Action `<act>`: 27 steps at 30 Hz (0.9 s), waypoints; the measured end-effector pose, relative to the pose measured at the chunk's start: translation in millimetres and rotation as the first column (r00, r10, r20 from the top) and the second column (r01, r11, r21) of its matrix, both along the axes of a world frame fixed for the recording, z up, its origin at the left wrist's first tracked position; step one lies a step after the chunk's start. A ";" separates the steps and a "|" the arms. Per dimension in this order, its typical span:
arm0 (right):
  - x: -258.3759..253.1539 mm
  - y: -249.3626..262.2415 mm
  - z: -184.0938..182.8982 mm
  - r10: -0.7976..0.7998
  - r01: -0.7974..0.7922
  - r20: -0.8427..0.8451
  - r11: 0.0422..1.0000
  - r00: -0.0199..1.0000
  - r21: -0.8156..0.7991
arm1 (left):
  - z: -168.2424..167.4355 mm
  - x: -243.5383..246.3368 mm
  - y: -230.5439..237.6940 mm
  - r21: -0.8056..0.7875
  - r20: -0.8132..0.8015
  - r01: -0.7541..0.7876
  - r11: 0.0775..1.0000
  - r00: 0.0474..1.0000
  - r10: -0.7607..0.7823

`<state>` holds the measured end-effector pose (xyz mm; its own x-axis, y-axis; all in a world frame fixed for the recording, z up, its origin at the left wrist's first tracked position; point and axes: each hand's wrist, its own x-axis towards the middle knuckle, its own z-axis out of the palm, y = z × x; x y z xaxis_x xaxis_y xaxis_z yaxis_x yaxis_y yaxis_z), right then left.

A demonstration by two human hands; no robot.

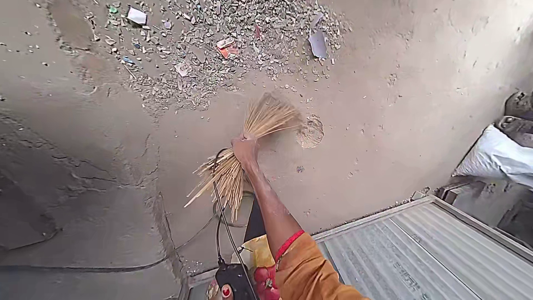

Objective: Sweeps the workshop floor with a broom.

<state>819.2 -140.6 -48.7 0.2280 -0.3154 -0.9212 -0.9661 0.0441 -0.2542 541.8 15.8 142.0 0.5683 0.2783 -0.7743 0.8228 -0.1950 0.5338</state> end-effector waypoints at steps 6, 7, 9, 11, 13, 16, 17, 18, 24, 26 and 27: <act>23.9 -4.9 52.2 0.212 -0.214 0.269 0.977 0.940 -0.022 | 7.2 9.8 -3.6 0.073 -0.040 0.117 0.990 0.993 -0.114; -1.5 -13.9 57.1 0.194 -0.177 0.223 0.980 0.955 -0.092 | 7.9 13.9 -4.7 0.077 -0.058 0.087 0.993 0.995 -0.083; -57.9 -36.9 47.3 0.070 -0.040 0.114 0.969 0.991 -0.245 | 1.7 12.3 -2.4 0.044 -0.101 -0.031 0.999 0.994 0.035; -98.3 -59.6 16.5 -0.058 0.050 -0.010 0.920 0.998 -0.388 | -5.8 8.2 0.1 0.066 -0.095 -0.101 0.993 0.990 0.107; -90.8 -77.1 -14.3 -0.115 0.057 -0.123 0.916 0.986 -0.396 | -9.0 5.7 2.8 0.069 -0.097 -0.076 0.995 0.992 0.083; -19.9 -66.1 -38.6 0.052 -0.080 -0.117 0.966 0.992 -0.246 | -10.1 -17.6 8.5 0.056 -0.039 -0.027 0.998 0.999 0.029; 8.1 -54.7 -39.8 0.149 -0.157 -0.054 0.964 0.987 -0.213 | -12.7 -28.4 11.3 0.055 -0.012 -0.025 0.998 1.000 0.026; 32.8 -44.2 -37.1 0.232 -0.225 0.022 0.958 0.972 -0.177 | -11.9 -32.7 10.0 0.051 0.003 -0.019 0.999 1.000 0.019; 49.8 -23.1 39.2 0.408 -0.389 0.281 0.913 0.869 -0.123 | 10.1 8.6 -18.6 0.157 -0.125 0.098 0.983 0.989 -0.078; 12.9 -35.7 39.9 0.505 -0.473 0.216 0.862 0.836 -0.183 | 8.1 7.3 -19.6 0.158 -0.133 0.096 0.983 0.988 -0.075; -7.8 -47.3 30.7 0.564 -0.538 0.136 0.822 0.815 -0.188 | 8.4 5.0 -20.5 0.165 -0.143 0.087 0.982 0.988 -0.063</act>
